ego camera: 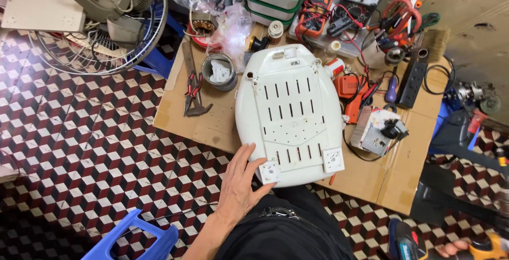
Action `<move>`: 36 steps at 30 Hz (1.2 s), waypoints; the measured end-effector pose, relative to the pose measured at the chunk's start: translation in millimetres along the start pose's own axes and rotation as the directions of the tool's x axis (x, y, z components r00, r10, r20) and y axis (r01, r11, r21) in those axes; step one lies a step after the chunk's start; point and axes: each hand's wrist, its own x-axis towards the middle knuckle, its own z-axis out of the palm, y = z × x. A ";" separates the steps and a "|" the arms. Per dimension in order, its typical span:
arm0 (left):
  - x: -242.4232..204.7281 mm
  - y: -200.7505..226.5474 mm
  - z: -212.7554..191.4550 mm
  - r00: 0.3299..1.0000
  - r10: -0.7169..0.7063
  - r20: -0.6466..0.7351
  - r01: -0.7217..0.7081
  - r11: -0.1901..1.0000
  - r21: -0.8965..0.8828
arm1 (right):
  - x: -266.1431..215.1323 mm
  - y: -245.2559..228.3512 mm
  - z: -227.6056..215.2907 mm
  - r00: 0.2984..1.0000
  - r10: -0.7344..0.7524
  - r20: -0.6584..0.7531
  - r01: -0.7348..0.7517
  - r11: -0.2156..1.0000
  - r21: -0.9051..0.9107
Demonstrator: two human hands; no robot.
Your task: Repairing a rice cooker by disassembling, inspecting internal components, and reassembling it.
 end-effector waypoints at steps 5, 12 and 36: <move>2.2 -13.0 0.8 0.995 0.083 0.054 -0.079 0.995 -0.067 | -148.9 -61.4 101.1 0.998 0.005 -0.069 -0.023 0.965 -0.261; -2.1 -25.2 12.1 0.992 0.126 0.015 -0.122 0.981 -0.152 | -305.6 1.9 478.5 0.973 -0.229 0.043 0.179 0.616 -0.767; -5.9 -28.3 22.4 0.996 0.086 -0.039 -0.092 0.968 -0.235 | -303.3 7.3 506.2 0.872 0.028 0.489 0.488 -0.119 -0.864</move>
